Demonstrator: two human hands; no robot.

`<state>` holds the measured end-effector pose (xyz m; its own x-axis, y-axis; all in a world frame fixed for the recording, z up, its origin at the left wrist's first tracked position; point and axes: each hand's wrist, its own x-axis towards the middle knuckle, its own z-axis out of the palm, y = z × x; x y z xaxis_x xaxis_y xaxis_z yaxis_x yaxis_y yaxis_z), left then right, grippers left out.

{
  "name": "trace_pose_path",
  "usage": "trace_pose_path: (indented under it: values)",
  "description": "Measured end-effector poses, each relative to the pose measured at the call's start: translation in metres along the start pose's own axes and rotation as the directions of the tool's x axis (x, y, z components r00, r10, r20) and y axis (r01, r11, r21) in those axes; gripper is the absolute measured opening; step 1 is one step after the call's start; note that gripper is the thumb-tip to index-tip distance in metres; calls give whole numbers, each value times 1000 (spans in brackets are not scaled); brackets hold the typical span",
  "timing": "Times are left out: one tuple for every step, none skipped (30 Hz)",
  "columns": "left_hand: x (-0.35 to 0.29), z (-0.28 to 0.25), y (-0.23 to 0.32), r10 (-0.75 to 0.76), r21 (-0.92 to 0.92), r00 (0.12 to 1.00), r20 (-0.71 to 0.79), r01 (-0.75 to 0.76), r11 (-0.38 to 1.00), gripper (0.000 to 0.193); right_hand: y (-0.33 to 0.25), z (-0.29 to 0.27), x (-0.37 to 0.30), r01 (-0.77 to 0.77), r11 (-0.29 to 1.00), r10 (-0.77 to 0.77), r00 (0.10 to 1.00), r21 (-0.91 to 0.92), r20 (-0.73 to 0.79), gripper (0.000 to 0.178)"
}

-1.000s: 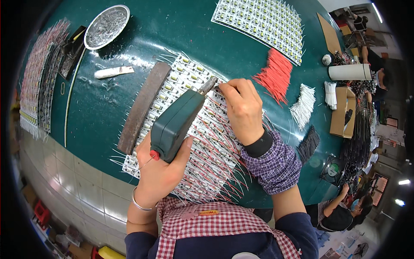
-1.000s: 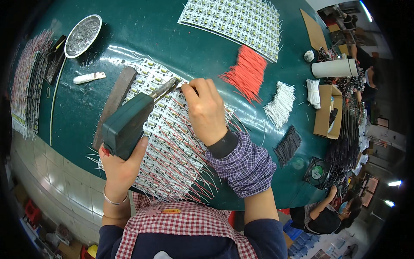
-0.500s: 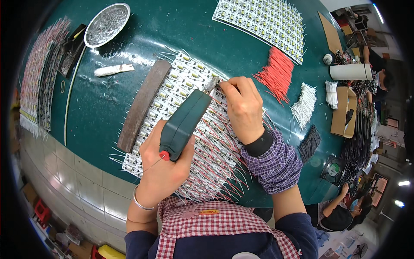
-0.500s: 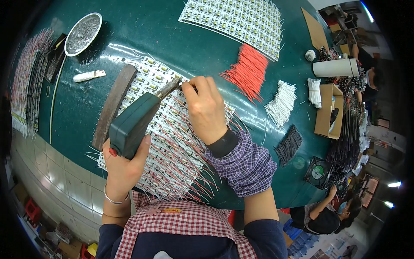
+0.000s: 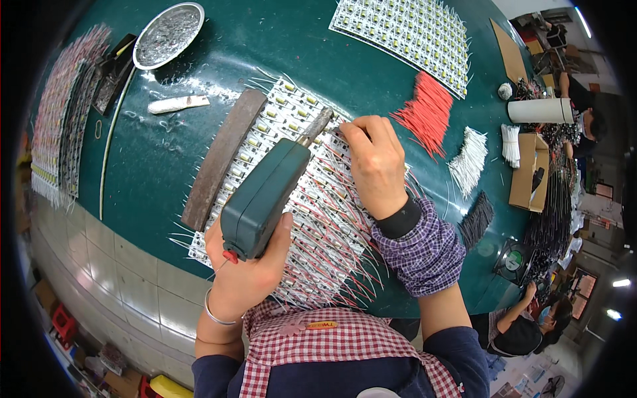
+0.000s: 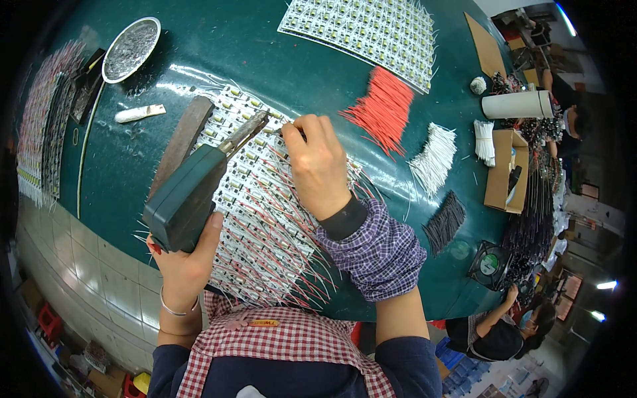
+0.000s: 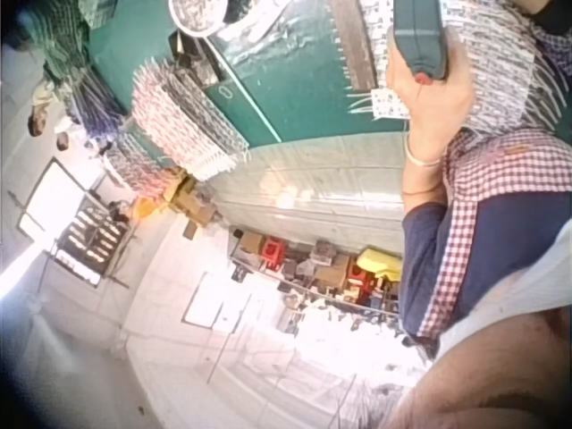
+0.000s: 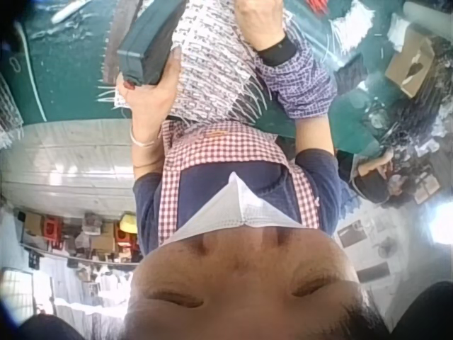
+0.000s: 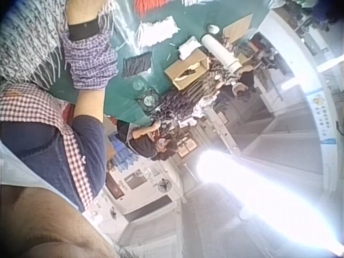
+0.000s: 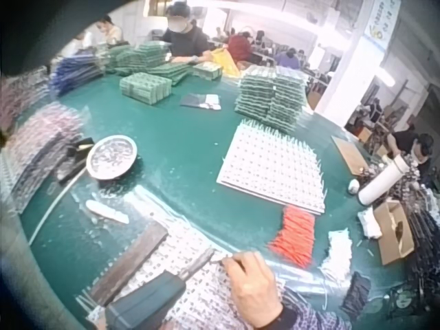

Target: The person solders wires onto an electronic circuit board using a soldering iron, aligns the components across the board with a stick, and solders more wires onto the board.

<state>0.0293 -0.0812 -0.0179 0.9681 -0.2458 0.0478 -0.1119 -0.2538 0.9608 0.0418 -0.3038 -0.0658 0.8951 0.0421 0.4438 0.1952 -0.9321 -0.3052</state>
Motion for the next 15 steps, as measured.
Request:
trace_pose_path:
  values:
    - [0,0,0,1,0,1000,-1,-1,1000,15,0,-1,0,-2,1000,2,1000,4,8,29]
    - [-1,0,0,19,-8,1000,-19,-19,1000,15,0,-1,0,-3,1000,3,1000,9,15,30]
    - [-1,0,0,38,-16,999,-37,-38,999,15,0,-1,0,-3,1000,3,1000,8,15,30]
    - [-2,-1,-1,38,-16,999,-37,-39,999,15,0,-2,0,-8,1000,8,1000,13,15,31]
    - [-2,-2,-2,57,11,998,-20,-57,998,15,0,-2,0,-13,1000,13,1000,18,16,31]
    - [-3,-3,-4,75,38,997,-5,-75,996,16,-1,-2,-1,-12,1000,11,1000,19,16,31]
    - [-4,-4,-6,74,38,997,-6,-74,997,16,-1,-2,-2,-7,1000,7,1000,16,-9,31]
    - [-5,-4,-8,105,52,994,-5,-104,993,16,-2,-2,-4,-2,1000,3,999,14,-35,31]
    - [-6,-4,-9,135,67,991,-3,-134,989,16,-4,-3,-5,-1,1000,2,999,15,-33,31]
    - [-6,-6,-8,133,68,991,-5,-133,989,16,-6,-5,-6,9,1000,-8,999,15,-41,30]
    - [-6,-7,-6,105,67,994,12,-106,992,16,-8,-6,-7,19,1000,-18,999,15,-49,30]
    - [-7,-8,-6,78,66,997,29,-79,995,16,-9,-6,-9,19,1000,-18,999,15,-48,30]
    - [-7,-7,-6,76,65,997,28,-78,995,16,-11,-5,-10,16,1000,-15,999,21,-47,30]
    - [-7,-6,-7,55,21,998,17,-56,998,17,-11,-5,-11,14,1000,-13,999,28,-45,30]
    - [-7,-5,-7,34,-23,999,8,-34,999,17,-11,-4,-12,14,1000,-13,999,28,-45,30]
